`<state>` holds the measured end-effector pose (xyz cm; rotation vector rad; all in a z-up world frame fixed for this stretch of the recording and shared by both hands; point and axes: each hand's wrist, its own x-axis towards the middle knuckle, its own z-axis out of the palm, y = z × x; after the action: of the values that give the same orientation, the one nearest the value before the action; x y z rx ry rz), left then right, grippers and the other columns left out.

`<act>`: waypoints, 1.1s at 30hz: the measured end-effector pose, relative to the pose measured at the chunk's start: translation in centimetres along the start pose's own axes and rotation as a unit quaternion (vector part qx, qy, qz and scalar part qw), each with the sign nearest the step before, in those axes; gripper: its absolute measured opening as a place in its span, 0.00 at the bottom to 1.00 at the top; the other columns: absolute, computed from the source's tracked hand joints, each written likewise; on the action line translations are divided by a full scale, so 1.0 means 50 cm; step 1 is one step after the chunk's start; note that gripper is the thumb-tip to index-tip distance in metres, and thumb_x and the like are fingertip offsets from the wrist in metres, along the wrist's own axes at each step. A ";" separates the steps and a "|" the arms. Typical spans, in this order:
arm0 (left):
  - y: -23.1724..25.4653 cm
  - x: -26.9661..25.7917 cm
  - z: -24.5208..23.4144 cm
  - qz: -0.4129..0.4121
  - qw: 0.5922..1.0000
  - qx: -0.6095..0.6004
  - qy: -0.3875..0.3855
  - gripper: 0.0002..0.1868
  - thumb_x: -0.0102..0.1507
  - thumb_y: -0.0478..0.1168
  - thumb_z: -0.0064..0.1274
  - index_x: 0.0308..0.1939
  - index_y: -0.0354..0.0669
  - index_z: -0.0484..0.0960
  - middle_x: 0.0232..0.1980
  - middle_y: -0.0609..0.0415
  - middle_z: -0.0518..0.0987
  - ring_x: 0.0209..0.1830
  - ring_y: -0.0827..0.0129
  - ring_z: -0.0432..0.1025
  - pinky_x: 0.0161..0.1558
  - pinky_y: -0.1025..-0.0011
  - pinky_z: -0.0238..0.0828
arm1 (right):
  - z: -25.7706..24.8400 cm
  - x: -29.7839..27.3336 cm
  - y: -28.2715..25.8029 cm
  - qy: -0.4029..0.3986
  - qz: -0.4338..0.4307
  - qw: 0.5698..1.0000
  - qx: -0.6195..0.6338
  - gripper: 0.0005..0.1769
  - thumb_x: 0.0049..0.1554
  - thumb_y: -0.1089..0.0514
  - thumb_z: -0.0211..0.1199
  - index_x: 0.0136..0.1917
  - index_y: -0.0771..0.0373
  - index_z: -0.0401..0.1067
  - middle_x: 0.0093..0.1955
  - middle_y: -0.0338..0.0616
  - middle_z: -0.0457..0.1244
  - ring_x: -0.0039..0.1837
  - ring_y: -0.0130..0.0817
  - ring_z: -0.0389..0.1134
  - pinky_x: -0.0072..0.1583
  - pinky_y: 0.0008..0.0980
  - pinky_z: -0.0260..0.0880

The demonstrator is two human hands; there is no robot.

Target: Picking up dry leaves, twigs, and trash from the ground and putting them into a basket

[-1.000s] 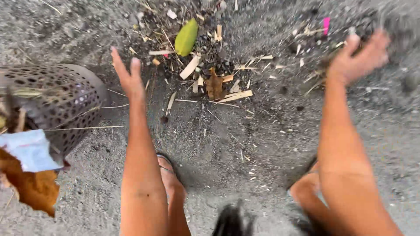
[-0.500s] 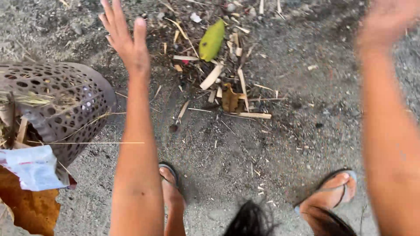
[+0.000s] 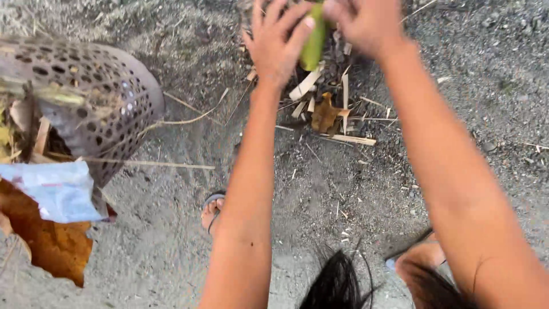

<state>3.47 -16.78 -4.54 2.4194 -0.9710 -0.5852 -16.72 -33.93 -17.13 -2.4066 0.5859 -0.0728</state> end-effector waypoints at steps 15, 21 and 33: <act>-0.148 -0.096 0.012 -0.020 0.986 -0.167 0.023 0.39 0.68 0.74 0.41 0.79 0.73 0.54 0.88 0.69 0.41 0.91 0.64 0.22 0.85 0.36 0.02 | 0.067 -0.327 -0.390 0.386 0.265 0.879 0.085 0.31 0.74 0.44 0.45 0.84 0.57 0.50 0.86 0.44 0.46 0.88 0.43 0.43 0.87 0.54 0.40; -0.053 -0.161 0.084 0.066 0.981 -0.169 0.068 0.28 0.70 0.67 0.47 0.74 0.77 0.70 0.85 0.67 0.57 0.92 0.53 0.44 0.90 0.43 0.42 | 0.049 -0.118 -0.424 0.403 0.195 0.853 0.269 0.32 0.70 0.39 0.48 0.82 0.52 0.59 0.85 0.34 0.51 0.89 0.32 0.39 0.90 0.47 0.38; 0.237 -0.326 -0.305 -0.081 0.850 -0.520 0.010 0.25 0.62 0.59 0.64 0.63 0.85 0.77 0.81 0.52 0.65 0.82 0.59 0.61 0.77 0.41 0.63 | -0.240 -0.170 -0.686 0.272 0.135 0.548 0.779 0.28 0.62 0.44 0.64 0.69 0.61 0.68 0.68 0.48 0.65 0.70 0.43 0.66 0.75 0.41 0.66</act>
<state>-5.24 -8.68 17.73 1.5002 -0.2632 -0.8539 -13.25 -13.70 14.06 -0.4486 0.6630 -0.8371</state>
